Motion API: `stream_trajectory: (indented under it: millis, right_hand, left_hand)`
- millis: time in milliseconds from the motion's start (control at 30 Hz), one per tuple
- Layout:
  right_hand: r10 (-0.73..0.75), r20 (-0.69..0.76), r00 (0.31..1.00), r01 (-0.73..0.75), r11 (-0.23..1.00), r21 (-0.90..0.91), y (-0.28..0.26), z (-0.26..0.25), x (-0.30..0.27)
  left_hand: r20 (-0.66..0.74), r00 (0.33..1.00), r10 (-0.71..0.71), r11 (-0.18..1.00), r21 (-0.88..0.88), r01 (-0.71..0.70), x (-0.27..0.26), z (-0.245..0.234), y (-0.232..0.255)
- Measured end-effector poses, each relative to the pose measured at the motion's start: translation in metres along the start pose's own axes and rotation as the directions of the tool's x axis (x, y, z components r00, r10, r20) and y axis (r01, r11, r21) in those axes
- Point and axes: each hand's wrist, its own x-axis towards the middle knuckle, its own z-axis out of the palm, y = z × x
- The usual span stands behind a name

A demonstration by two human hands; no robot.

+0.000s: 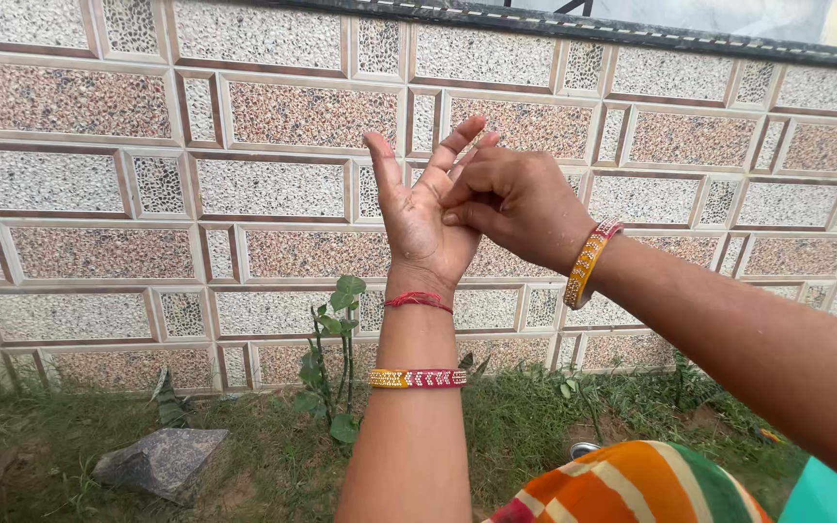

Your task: The person removes weeds and dry grass from around the base of a small green plant in a garden patch by hand. They place the uprooted grass aside and pat the soil around the plant to finish.

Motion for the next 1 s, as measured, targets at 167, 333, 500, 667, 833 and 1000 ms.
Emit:
stream_trajectory:
  millis: [167, 333, 500, 667, 833, 1000]
  right_hand:
    - [-0.097, -0.069, 0.993, 0.099, 0.995, 0.027, -0.007, 0.025, 0.004]
    - [-0.015, 0.001, 1.000, 0.015, 0.999, 0.049, 0.005, 0.027, -0.008]
    - [0.031, 0.095, 0.995, -0.042, 0.993, 0.107, 0.019, 0.037, -0.041]
    - [0.210, 0.098, 0.973, -0.225, 0.959, 0.175, 0.048, 0.082, -0.059]
    - [0.351, 0.128, 0.928, -0.373, 0.879, 0.297, 0.101, 0.144, -0.095]
    - [0.597, 0.213, 0.773, -0.633, 0.712, 0.302, 0.165, 0.207, -0.141]
  left_hand:
    - [-0.046, 0.996, 0.080, 0.992, 0.098, -0.075, -0.004, -0.004, 0.021]
    - [-0.029, 0.999, -0.028, 0.989, 0.142, 0.032, 0.002, -0.016, 0.009]
    - [-0.145, 0.989, -0.013, 0.970, 0.239, 0.048, -0.003, -0.057, 0.001]
    - [-0.397, 0.914, 0.084, 0.975, 0.223, 0.007, 0.004, -0.129, -0.010]
    - [-0.493, 0.869, 0.042, 0.979, 0.195, 0.063, 0.001, -0.223, -0.042]
    - [-0.667, 0.744, -0.024, 0.948, 0.220, 0.229, -0.016, -0.321, -0.085]
